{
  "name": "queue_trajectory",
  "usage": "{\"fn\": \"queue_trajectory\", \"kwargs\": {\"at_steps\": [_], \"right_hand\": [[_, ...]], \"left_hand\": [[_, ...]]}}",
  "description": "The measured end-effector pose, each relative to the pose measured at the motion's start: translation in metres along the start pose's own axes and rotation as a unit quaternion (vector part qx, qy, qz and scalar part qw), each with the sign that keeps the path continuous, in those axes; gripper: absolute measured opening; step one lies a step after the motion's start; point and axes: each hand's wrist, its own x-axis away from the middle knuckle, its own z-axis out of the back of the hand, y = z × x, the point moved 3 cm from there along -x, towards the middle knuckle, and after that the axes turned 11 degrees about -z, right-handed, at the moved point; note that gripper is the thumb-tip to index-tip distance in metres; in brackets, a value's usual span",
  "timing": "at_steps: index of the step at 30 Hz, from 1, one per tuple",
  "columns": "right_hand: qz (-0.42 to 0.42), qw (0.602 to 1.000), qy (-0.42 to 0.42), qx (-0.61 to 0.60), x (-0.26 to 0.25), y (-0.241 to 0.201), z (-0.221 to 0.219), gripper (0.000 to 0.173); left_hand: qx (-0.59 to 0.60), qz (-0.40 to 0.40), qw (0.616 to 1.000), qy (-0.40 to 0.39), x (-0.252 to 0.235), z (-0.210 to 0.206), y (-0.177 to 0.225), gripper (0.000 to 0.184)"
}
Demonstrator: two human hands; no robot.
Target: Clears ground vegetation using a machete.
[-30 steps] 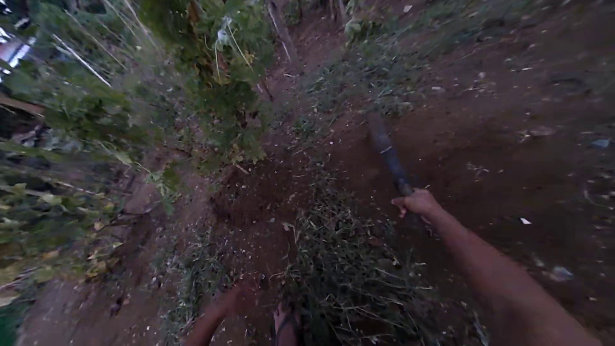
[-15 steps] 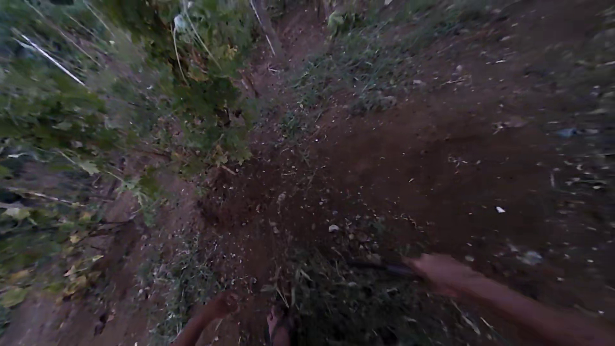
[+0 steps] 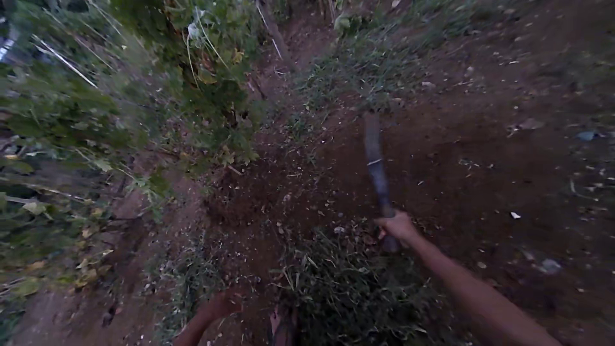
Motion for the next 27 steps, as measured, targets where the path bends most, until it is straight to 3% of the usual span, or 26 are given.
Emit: {"fn": "queue_trajectory", "kwargs": {"at_steps": [3,6,9,11,13,16,17,19,21,22,25,27], "right_hand": [[-0.032,0.969,-0.07,0.237,0.02,0.004,-0.016,0.046],[-0.002,0.964,-0.085,0.25,0.024,-0.016,0.022,0.034],[0.019,0.979,-0.074,0.191,0.02,-0.034,0.07,0.026],[0.023,0.993,-0.048,0.107,0.014,-0.046,0.084,0.031],[0.031,0.999,-0.012,-0.028,-0.008,-0.053,0.078,0.04],[0.021,0.982,0.016,-0.188,-0.02,-0.065,0.03,0.044],[0.02,0.984,0.013,-0.176,-0.023,-0.062,0.011,0.041],[0.009,1.0,-0.013,0.021,-0.023,-0.043,-0.015,0.041],[-0.015,0.972,-0.062,0.224,-0.015,-0.036,-0.021,0.043],[-0.016,0.962,-0.078,0.26,-0.012,-0.037,-0.017,0.039],[0.004,0.972,-0.093,0.217,-0.013,-0.044,0.02,0.022],[0.009,0.984,-0.07,0.165,-0.016,-0.046,0.046,0.021]], "left_hand": [[0.015,0.002,1.0,-0.001,0.005,-0.005,-0.001,0.052],[0.011,0.019,1.0,0.0,0.01,-0.005,-0.004,0.053],[-0.008,0.021,1.0,0.007,0.015,-0.006,-0.008,0.052],[-0.01,0.021,1.0,0.012,0.017,-0.006,-0.016,0.051],[-0.014,0.022,1.0,0.013,0.018,-0.007,-0.02,0.051],[-0.014,0.02,1.0,0.016,0.019,-0.009,-0.026,0.049],[-0.011,0.021,1.0,0.017,0.019,-0.009,-0.026,0.048],[-0.007,0.016,1.0,0.014,0.022,-0.012,-0.022,0.048],[-0.004,0.006,1.0,0.011,0.021,-0.011,-0.014,0.046],[-0.002,0.004,1.0,0.009,0.021,-0.011,-0.011,0.046],[0.005,0.0,1.0,0.016,0.018,-0.008,-0.007,0.047],[0.007,-0.001,1.0,0.018,0.019,-0.007,-0.007,0.049]]}}
